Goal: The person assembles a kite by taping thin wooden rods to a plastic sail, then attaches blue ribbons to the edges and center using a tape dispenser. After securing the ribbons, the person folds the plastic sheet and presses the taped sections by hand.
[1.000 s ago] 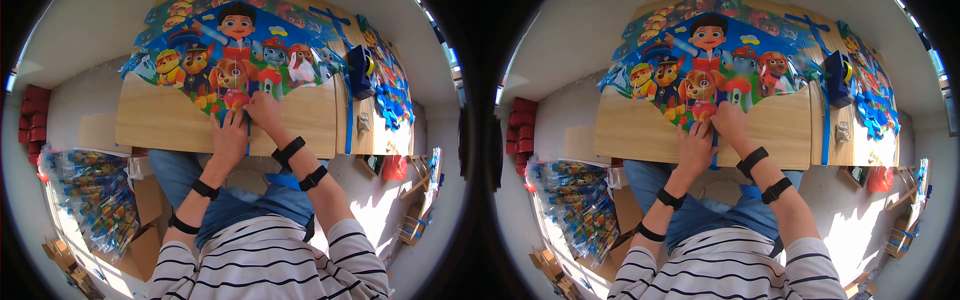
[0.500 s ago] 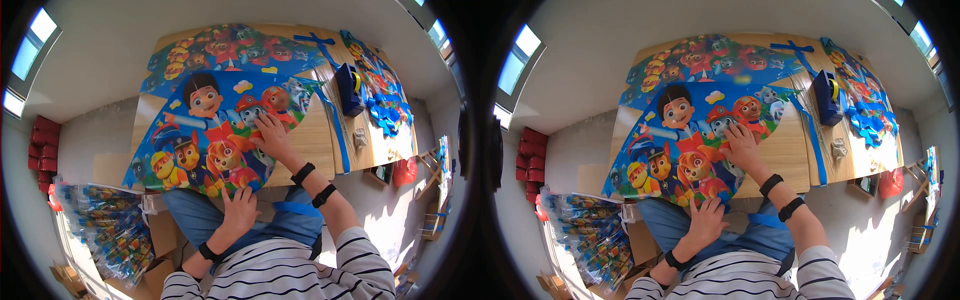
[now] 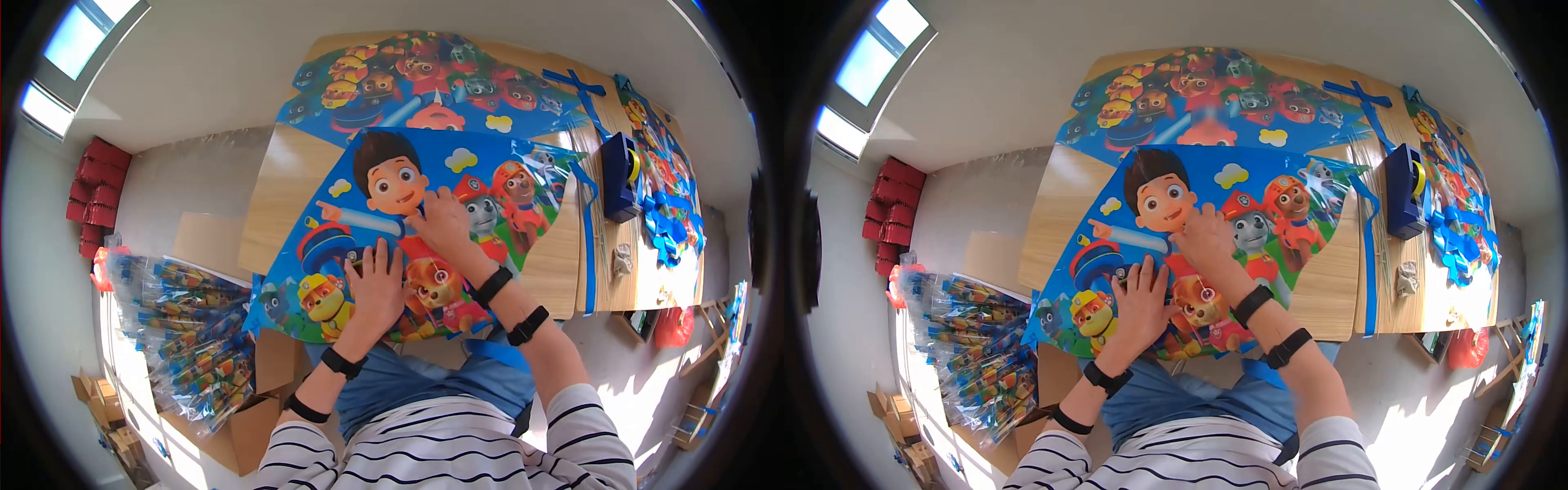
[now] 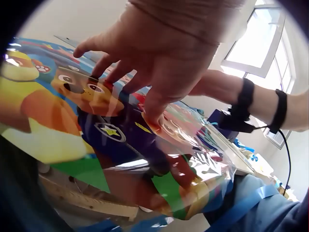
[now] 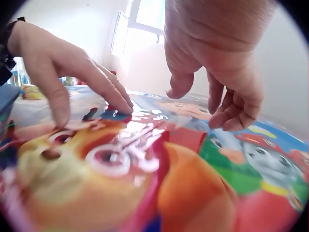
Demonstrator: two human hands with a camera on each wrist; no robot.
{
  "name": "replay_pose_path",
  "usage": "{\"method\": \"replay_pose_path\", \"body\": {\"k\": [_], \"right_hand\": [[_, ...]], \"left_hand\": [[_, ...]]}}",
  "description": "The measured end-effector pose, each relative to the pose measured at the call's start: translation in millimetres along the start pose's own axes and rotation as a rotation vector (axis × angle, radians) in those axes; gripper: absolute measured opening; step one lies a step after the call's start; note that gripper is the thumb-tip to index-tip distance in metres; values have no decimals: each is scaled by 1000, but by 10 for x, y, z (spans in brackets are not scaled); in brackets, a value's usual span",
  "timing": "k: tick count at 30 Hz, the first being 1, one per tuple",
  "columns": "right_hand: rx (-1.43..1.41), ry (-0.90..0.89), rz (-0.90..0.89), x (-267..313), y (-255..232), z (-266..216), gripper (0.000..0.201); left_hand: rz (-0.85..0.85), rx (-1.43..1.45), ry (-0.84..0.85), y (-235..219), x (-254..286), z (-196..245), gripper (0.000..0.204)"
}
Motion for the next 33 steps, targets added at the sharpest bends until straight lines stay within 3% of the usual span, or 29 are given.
{"method": "replay_pose_path", "body": {"k": [5,8,10,12,17,19,20,22,25,30,33], "right_hand": [[63,122,71,-340,384,-210,26],[53,154,-123,-412,475,-299,15],[14,46,-72,-425,495,-309,11],[-22,-75,-28,-371,442,-341,8],[-220,-377,28,257,-305,-930,7],[-292,-522,-21,558,-624,-1159,8],[-325,-597,-47,705,-771,-1249,9],[-399,-700,-81,952,-1059,-1355,9],[-431,-793,-88,1273,-1409,-1448,9],[-503,-791,-58,1658,-1676,-1336,8],[-517,-684,-106,1855,-1765,-1273,12]], "left_hand": [[-22,103,-6,13,174,183,80],[-9,136,0,5,211,229,77],[13,203,16,-24,197,182,73],[39,325,47,-105,175,-40,68],[434,980,-166,-899,207,-1266,65],[656,1092,-78,-1500,300,-1499,64],[680,1201,77,-1814,345,-1458,67],[704,1398,409,-2410,520,-1310,74],[586,1297,582,-2919,733,-1088,69],[582,1311,595,-3205,1063,-774,50],[605,1328,626,-3263,1184,-531,39]]}}
Point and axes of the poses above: each hand's wrist, its own x-axis away from the middle knuckle, its own y-axis out of the palm, z = x × y, the point moved 7 cm from there along -x, towards the middle knuckle, and after that the axes turned 14 degrees about -z, right-handed, at the moved point
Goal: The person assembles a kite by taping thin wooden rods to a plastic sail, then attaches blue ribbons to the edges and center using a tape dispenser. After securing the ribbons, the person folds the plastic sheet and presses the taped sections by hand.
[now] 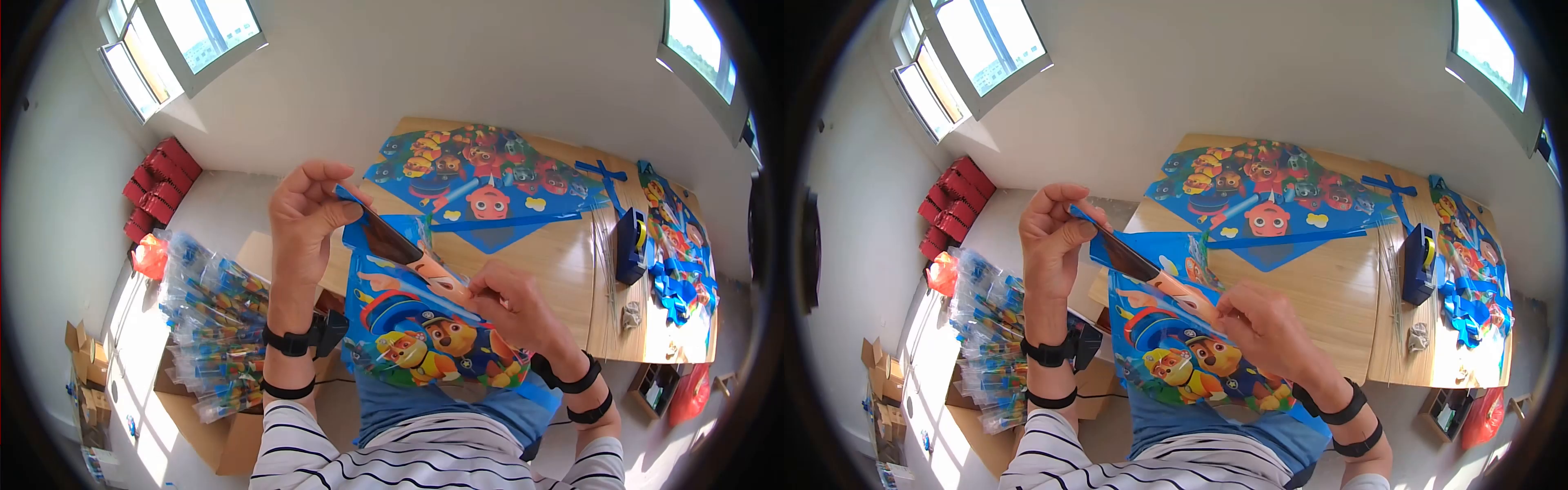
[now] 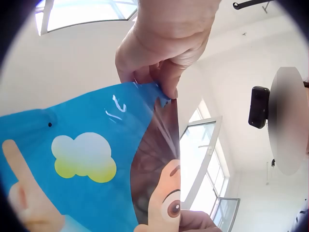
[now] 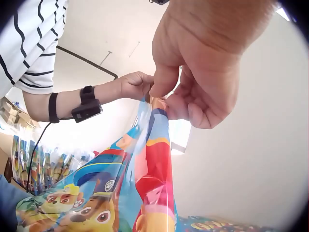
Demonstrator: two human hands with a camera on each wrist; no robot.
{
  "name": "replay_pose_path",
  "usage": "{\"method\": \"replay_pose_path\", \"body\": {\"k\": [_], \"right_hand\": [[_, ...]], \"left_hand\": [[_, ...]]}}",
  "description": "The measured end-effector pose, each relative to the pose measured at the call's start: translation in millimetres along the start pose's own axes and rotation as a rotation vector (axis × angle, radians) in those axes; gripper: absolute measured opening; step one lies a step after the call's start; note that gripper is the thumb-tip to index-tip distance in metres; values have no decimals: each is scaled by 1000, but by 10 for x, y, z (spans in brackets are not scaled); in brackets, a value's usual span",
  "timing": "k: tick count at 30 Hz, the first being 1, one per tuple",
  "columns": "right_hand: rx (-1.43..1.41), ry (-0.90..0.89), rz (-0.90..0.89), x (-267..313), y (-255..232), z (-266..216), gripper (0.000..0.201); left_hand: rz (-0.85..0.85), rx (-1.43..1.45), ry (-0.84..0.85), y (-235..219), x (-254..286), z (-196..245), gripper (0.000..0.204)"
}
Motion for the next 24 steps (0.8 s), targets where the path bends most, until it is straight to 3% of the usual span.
{"method": "replay_pose_path", "body": {"k": [3,6,9,19,22,24], "right_hand": [[114,-21,135,99,-76,-201,17],[249,-82,423,138,-199,-451,16],[237,-267,371,129,-251,-605,13],[454,-364,497,225,-236,-726,14],[500,-375,505,206,-267,-770,15],[522,-360,517,181,-292,-725,15]], "left_hand": [[-10,34,55,254,8,215,34],[-94,46,146,477,-25,371,30],[-146,41,180,623,-44,490,27],[-194,-80,180,570,-136,666,22],[-207,-194,176,505,-172,695,20],[-71,-596,170,625,-148,840,21]]}}
Point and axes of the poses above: each hand's wrist, its own x-axis away from the middle knuckle, its own y-axis out of the palm, z = x × y, the point moved 7 cm from there along -x, towards the middle knuckle, and after that the axes turned 14 degrees about -z, right-handed, at the moved point
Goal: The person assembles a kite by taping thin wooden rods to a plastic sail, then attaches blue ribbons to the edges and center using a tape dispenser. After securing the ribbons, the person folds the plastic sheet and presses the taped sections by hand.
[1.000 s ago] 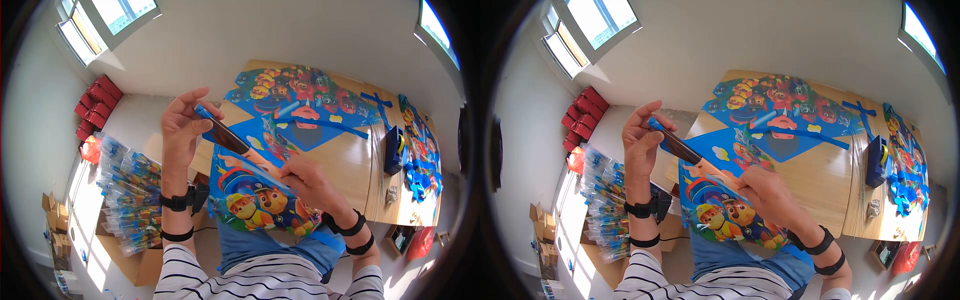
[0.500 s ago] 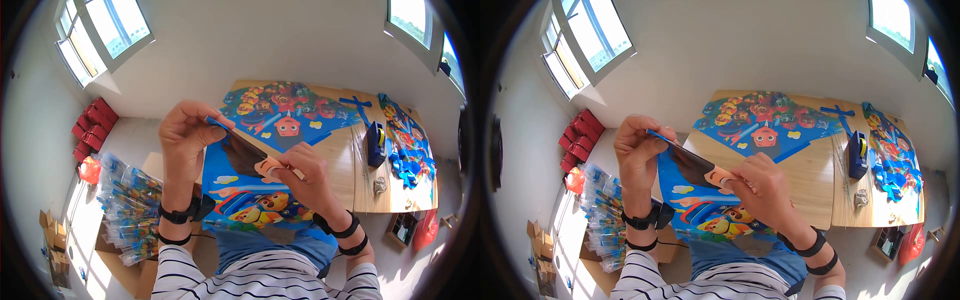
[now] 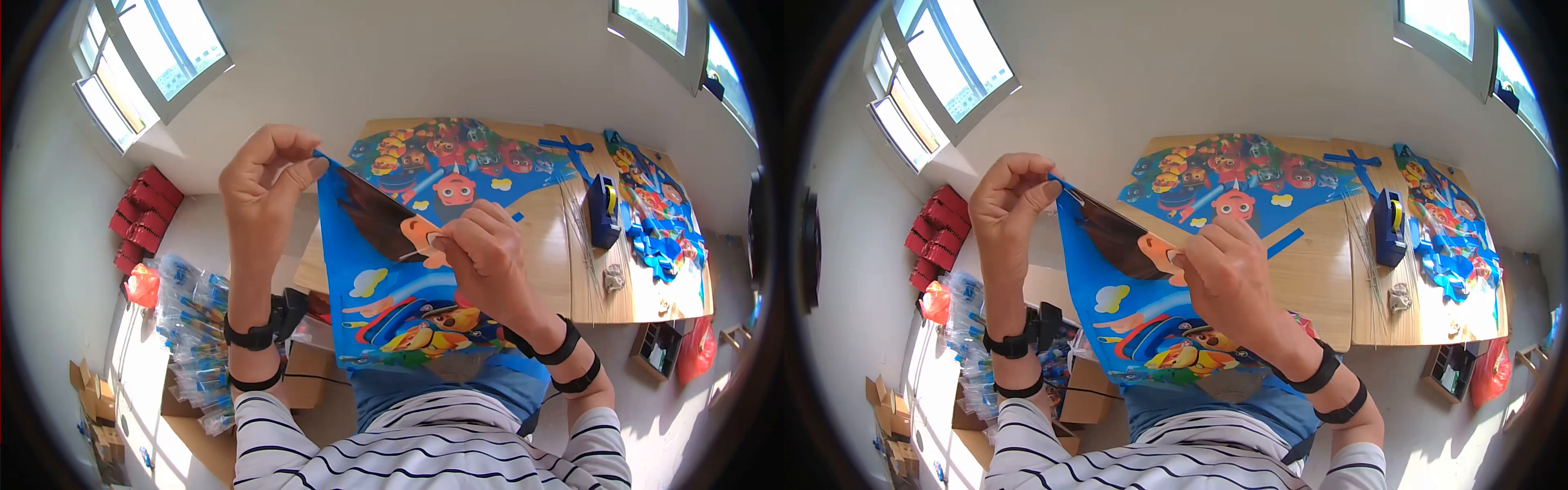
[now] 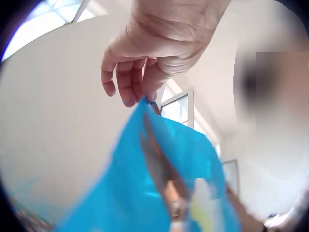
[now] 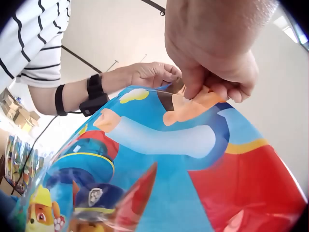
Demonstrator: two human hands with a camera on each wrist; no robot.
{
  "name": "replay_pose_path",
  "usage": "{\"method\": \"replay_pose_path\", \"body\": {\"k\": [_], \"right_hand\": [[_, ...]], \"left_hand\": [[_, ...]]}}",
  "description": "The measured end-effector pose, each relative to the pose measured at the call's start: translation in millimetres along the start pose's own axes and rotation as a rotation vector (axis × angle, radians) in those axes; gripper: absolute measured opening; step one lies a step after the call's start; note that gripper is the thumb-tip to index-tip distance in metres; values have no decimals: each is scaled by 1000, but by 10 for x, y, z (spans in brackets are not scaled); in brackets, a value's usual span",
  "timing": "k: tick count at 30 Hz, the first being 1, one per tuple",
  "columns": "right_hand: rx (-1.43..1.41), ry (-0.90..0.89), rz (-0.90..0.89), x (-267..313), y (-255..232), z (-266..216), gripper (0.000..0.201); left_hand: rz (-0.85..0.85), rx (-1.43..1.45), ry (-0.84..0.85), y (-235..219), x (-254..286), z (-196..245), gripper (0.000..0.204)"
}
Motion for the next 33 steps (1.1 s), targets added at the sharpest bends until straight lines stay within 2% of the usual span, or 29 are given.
{"method": "replay_pose_path", "body": {"k": [1,2,5,6,9,11,12,15,16,18,21,24,27,30,33], "right_hand": [[27,7,-4,-3,13,29,15],[55,11,-4,-20,32,53,16],[93,-14,4,-102,117,12,17],[84,-29,-2,-148,136,-25,16],[5,-53,-16,-190,148,-20,17],[-112,-48,-22,-157,93,27,24],[-191,38,-97,-117,77,116,39],[-283,195,-222,277,34,491,46],[-206,237,-268,432,2,595,45],[-239,432,-379,728,-41,799,45],[-243,498,-379,1047,-221,956,50],[-471,668,-479,1186,-350,987,59],[-615,625,-451,1311,-390,1028,66],[-796,693,-450,1442,-447,1050,68],[-848,812,-578,1547,-490,1085,66]], "left_hand": [[48,-210,-20,-10,-28,143,22],[61,-697,180,31,-20,429,26],[-304,-883,379,578,-3,756,29],[-342,-894,443,738,49,617,24],[-468,-886,380,878,76,411,12],[-471,-902,347,804,41,374,8],[-475,-904,320,712,-2,400,6],[-432,-882,232,328,-84,412,4],[-407,-871,200,183,-102,405,7],[-391,-861,184,-50,-123,407,7],[-361,-814,119,-351,-116,335,9],[-329,-735,17,-610,-70,230,9],[-322,-703,-28,-804,-44,131,7],[-299,-668,-35,-954,28,70,6],[-303,-658,-69,-1085,96,-27,5]]}}
Point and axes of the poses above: each hand's wrist, its own x-axis away from the middle knuckle, its own y-axis out of the palm, z = x × y, the point moved 7 cm from there along -x, towards the middle knuckle, and after that the axes turned 14 degrees about -z, right-handed, at the moved point
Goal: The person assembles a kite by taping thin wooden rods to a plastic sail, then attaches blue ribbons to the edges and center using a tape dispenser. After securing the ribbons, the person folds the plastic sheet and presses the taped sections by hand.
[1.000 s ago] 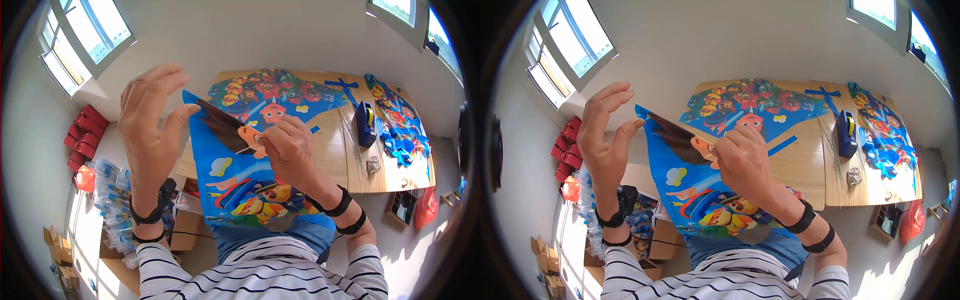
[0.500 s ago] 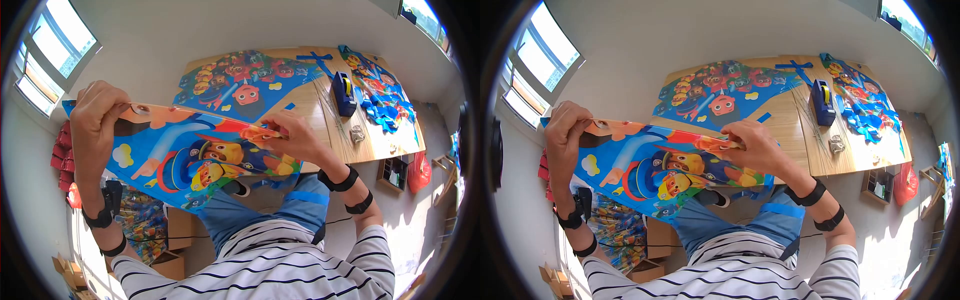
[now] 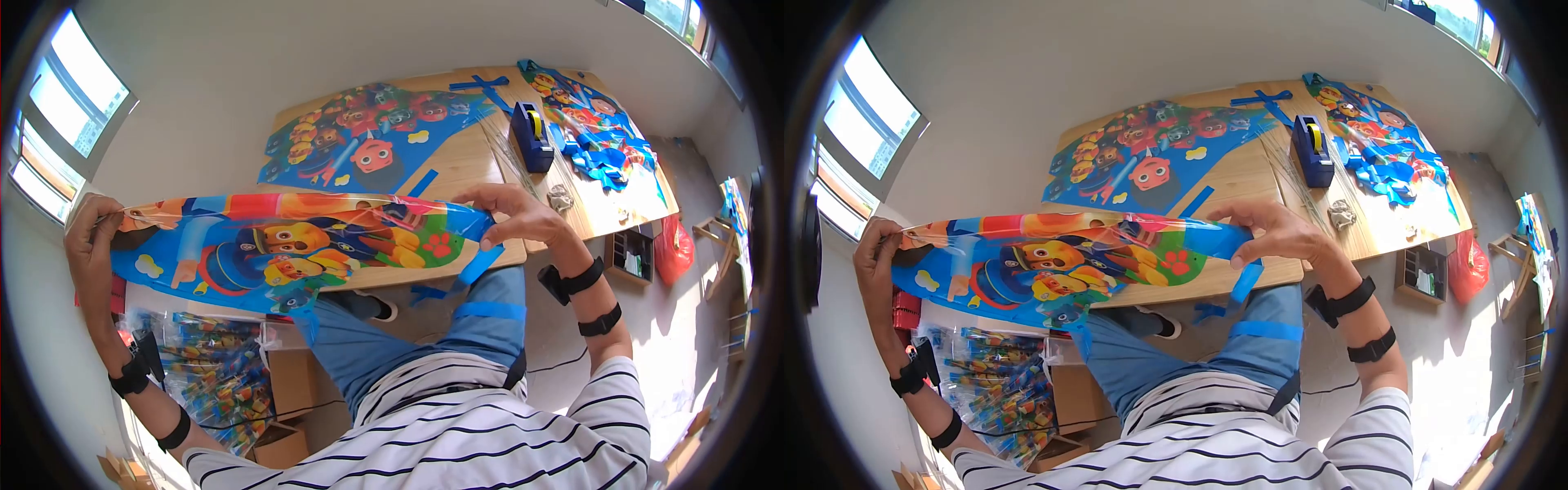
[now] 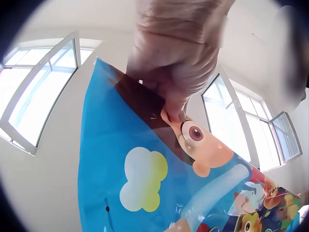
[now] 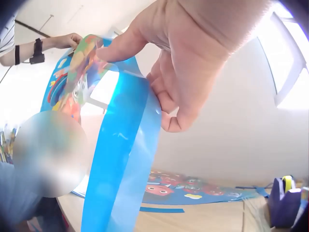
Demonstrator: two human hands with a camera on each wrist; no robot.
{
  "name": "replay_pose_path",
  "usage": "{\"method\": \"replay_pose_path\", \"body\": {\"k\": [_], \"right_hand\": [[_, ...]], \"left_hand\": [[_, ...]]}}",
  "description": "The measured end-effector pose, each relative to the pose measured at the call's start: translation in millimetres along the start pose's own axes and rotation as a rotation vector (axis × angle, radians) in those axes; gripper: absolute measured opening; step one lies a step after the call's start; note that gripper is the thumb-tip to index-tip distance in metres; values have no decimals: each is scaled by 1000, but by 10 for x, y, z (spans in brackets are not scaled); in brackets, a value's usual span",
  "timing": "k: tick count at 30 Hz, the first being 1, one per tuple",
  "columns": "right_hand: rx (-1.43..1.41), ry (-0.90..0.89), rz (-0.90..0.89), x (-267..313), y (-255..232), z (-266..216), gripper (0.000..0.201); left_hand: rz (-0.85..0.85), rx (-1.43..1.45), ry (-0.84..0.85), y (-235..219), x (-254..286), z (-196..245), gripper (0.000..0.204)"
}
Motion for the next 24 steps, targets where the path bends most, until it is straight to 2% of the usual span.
{"method": "replay_pose_path", "body": {"k": [3,6,7,11,14,15,18,24], "right_hand": [[152,-3,89,71,-67,-53,60],[280,-179,296,112,-276,-174,52],[240,-193,379,154,-307,-238,47],[432,-317,381,14,43,-820,45],[699,-375,328,-169,303,-992,44],[743,-387,332,-204,350,-1012,34],[641,-300,367,-297,330,-885,23],[384,-295,352,-313,292,-845,17]], "left_hand": [[-18,16,-18,32,13,-96,5],[-40,31,-25,44,31,-125,6],[-34,28,-13,47,28,-122,6],[-26,10,35,57,-14,-25,6],[-18,25,40,63,-36,54,6],[-10,29,47,58,-34,66,5],[-7,29,52,59,-30,89,4],[8,1,52,41,-19,45,3]]}}
Point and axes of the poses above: each hand's wrist, its own x-axis away from the middle knuckle, its own y-axis out of the palm, z = x × y, the point moved 7 cm from there along -x, towards the middle knuckle, and after that the axes turned 14 degrees about -z, right-handed, at the moved point
